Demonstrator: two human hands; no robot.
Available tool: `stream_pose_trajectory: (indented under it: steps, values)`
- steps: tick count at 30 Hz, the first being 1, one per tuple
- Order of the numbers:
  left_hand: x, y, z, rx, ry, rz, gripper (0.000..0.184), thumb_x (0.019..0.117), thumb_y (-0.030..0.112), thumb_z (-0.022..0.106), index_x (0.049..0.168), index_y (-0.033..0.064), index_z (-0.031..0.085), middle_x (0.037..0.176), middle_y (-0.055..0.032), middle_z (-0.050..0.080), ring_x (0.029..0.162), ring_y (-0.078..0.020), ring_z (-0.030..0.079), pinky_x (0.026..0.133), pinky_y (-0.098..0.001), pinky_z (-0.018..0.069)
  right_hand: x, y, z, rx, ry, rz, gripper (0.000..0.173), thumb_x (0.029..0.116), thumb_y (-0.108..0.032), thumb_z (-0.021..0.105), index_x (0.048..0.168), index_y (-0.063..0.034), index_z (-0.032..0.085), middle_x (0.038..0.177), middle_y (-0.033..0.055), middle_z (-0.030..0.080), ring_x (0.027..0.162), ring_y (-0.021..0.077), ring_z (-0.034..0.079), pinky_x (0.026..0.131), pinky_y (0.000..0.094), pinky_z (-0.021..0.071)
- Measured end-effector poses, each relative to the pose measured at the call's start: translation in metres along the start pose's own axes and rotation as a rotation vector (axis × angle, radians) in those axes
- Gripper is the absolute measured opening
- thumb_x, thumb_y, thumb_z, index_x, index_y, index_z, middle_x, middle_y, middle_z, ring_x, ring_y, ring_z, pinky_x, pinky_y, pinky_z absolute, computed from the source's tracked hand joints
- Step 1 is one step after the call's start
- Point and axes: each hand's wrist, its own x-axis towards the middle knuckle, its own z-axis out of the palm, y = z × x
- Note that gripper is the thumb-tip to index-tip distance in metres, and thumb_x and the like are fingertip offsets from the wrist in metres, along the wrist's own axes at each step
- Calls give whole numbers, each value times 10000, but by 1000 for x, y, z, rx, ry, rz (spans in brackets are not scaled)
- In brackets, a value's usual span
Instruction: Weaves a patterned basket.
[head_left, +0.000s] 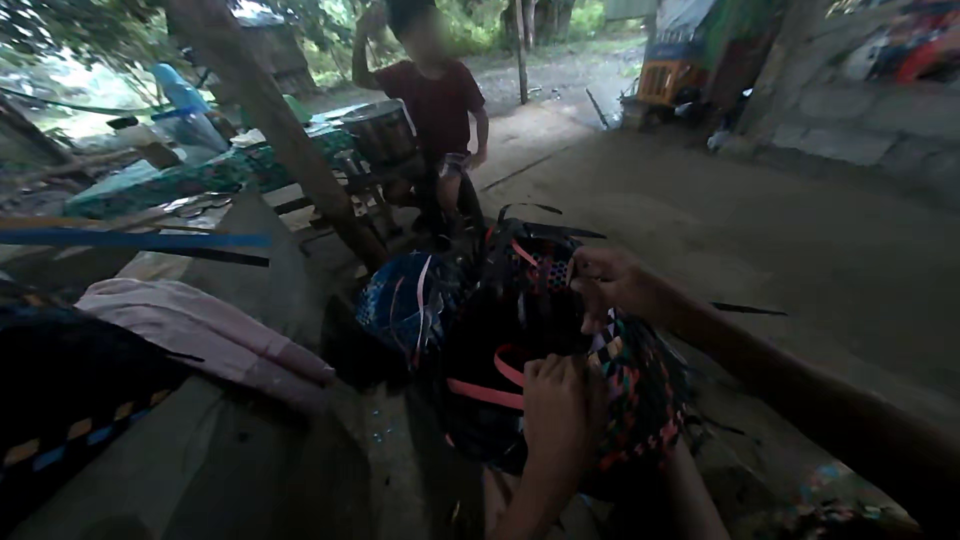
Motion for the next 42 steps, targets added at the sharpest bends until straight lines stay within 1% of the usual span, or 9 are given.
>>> stream_pose_trajectory:
  steps: [7, 13, 19, 26, 31, 35, 37, 39, 42]
  values:
    - [0, 1, 3, 47, 31, 12, 266, 954, 166, 552, 846, 10, 738, 778, -87, 736, 760, -230, 716, 799, -418, 529, 3, -11, 0, -144, -148, 103, 221, 1080, -81, 472, 1245, 57, 525, 869, 114, 647, 594, 98, 677, 609, 249, 606]
    - [0, -3, 5, 61, 50, 5, 254, 953, 175, 560, 839, 27, 733, 758, -72, 724, 742, -212, 705, 795, -401, 525, 1, -11, -1, -20, -16, -33, 138, 1054, -18, 493, 1154, 67, 534, 762, 93, 647, 562, 113, 689, 576, 253, 617]
    - [2, 2, 4, 72, 16, -24, 257, 947, 162, 566, 862, 6, 753, 793, -94, 744, 776, -238, 727, 821, -432, 535, -1, -13, 2, -220, -162, 74, 253, 1073, -79, 487, 1273, 69, 532, 938, 133, 632, 675, 104, 667, 657, 256, 591]
    - [5, 0, 7, 60, 31, -38, 279, 968, 173, 554, 858, 4, 749, 806, -104, 742, 791, -242, 725, 842, -443, 532, -1, -17, 1, -96, 13, 29, 227, 1068, -60, 496, 1243, 81, 532, 903, 142, 662, 629, 116, 700, 624, 259, 619]
    - [7, 8, -3, 55, -115, -119, 258, 895, 212, 728, 973, -31, 762, 900, -160, 748, 899, -358, 718, 892, -554, 527, 1, -19, 4, -306, -206, 52, 324, 1065, -60, 496, 1363, 65, 516, 1128, 221, 634, 838, 214, 664, 749, 360, 570]
    - [3, 5, -3, 79, -98, -21, 362, 877, 256, 732, 970, -94, 744, 904, -220, 739, 890, -402, 720, 867, -581, 522, -3, -17, 5, -391, -258, -65, 247, 1007, 20, 562, 1226, 132, 583, 1104, 267, 630, 942, 299, 640, 832, 425, 533]
    - [2, 3, -6, 65, -113, -6, 435, 884, 308, 709, 981, -116, 731, 927, -244, 737, 902, -428, 717, 861, -603, 515, -5, -14, 7, -433, -265, -161, 232, 951, 68, 613, 1167, 151, 637, 1160, 300, 626, 1059, 359, 613, 928, 451, 482]
    - [2, 0, -13, -26, -189, -50, 404, 949, 253, 638, 1054, -130, 713, 995, -281, 717, 979, -479, 686, 916, -657, 469, -9, -10, 9, -481, -250, -220, 189, 934, 75, 632, 1108, 149, 647, 1170, 297, 594, 1067, 364, 589, 926, 431, 479]
    - [1, -14, -15, -222, -157, -157, 412, 1052, 217, 451, 1023, -101, 710, 929, -240, 700, 944, -376, 674, 920, -566, 490, -24, -2, 21, -571, -170, -206, 262, 978, -20, 628, 1159, 169, 611, 1209, 328, 598, 1157, 427, 585, 1023, 468, 449]
